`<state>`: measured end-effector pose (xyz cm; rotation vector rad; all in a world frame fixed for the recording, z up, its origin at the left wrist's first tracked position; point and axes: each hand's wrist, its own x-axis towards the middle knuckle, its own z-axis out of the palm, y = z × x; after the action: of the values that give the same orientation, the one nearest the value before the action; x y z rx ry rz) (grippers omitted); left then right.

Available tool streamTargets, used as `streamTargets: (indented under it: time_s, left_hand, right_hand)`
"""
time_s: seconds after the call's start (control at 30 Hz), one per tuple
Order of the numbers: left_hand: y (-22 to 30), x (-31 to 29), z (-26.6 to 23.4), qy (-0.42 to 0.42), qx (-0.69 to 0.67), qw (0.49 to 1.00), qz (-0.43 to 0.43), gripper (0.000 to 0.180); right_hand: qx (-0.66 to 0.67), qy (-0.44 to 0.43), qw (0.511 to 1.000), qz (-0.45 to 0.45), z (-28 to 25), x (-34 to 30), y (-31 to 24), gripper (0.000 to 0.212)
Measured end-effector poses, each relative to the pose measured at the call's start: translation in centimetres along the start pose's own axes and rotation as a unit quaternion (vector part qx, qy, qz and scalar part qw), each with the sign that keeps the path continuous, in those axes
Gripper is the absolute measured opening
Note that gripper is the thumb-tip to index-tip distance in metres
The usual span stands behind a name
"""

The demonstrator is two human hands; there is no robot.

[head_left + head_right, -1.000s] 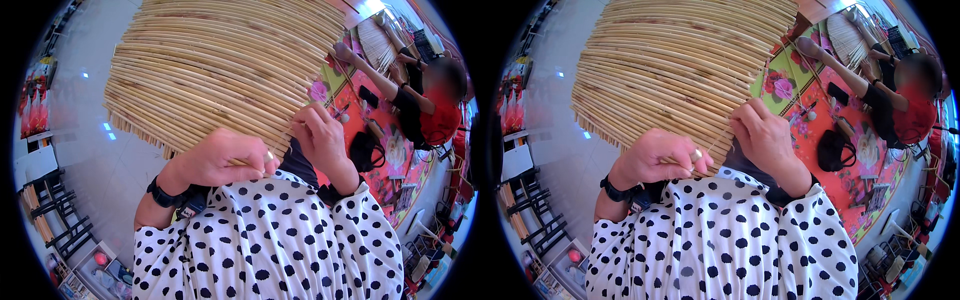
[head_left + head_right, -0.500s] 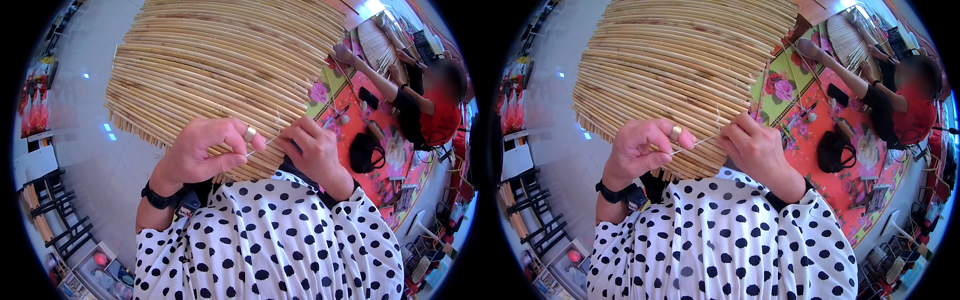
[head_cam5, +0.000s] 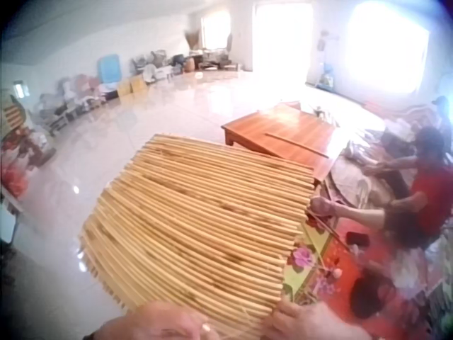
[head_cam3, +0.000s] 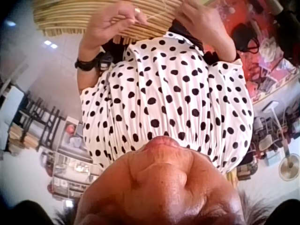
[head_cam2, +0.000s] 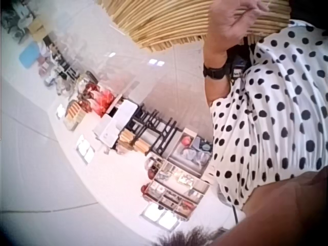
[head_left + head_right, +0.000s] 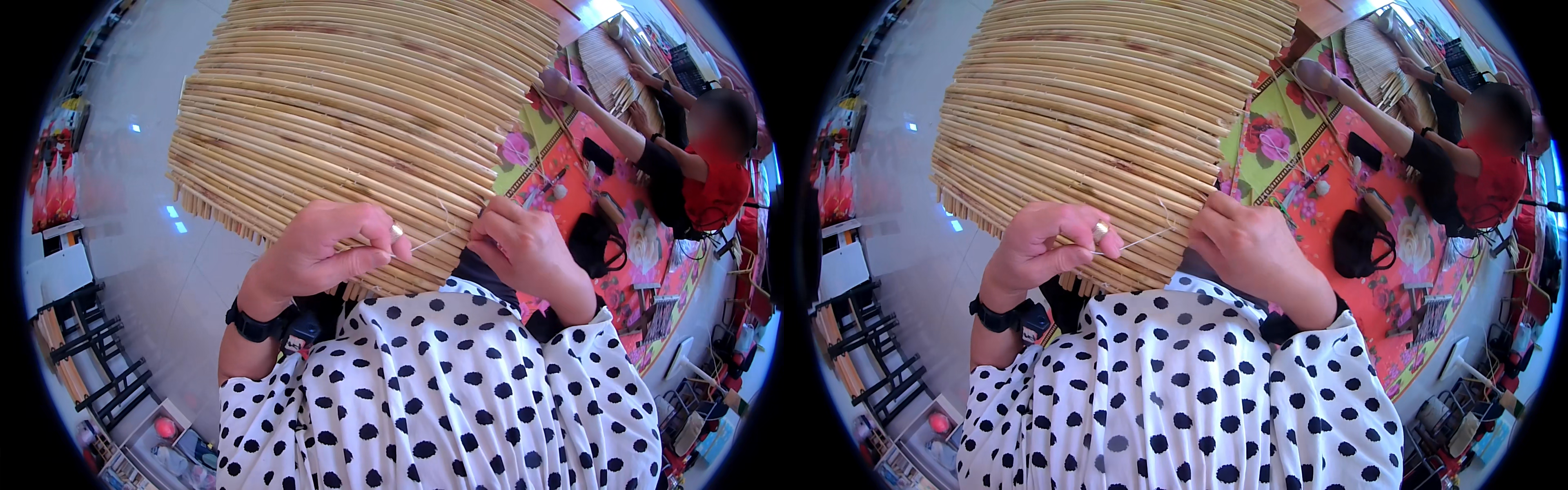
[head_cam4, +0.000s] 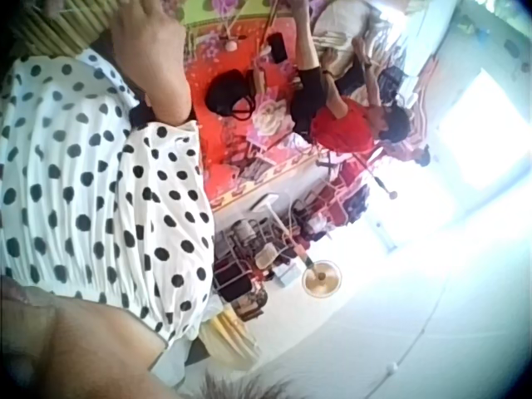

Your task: The person threads a string through bamboo sticks to assemble a mat by hand and uses a pair of cutters to trim the excess string.

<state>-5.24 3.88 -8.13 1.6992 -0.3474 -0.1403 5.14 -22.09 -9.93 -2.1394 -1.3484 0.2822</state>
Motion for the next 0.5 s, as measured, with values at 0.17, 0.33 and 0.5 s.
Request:
streamTargets:
  time_s: [0.17, 0.33, 0.5]
  left_hand:
    - [0.4, -0.3, -0.5, -0.028, -0.011, 1.000, 0.006, 0.008]
    - [1.3, 0.1, -0.4, -0.073, 0.045, 0.996, -0.004, 0.010]
    - [1.0, -0.2, -0.9, -0.055, 0.092, 0.994, -0.024, 0.013]
  right_hand:
    - [0.115, -0.061, 0.990, 0.049, -2.0, -0.6, 2.7, 0.010]
    - [0.007, 0.015, 0.978, 0.206, 0.4, -3.6, 11.0, 0.015]
    - [-0.013, -0.051, 0.929, 0.366, 8.1, -10.5, 21.9, 0.023]
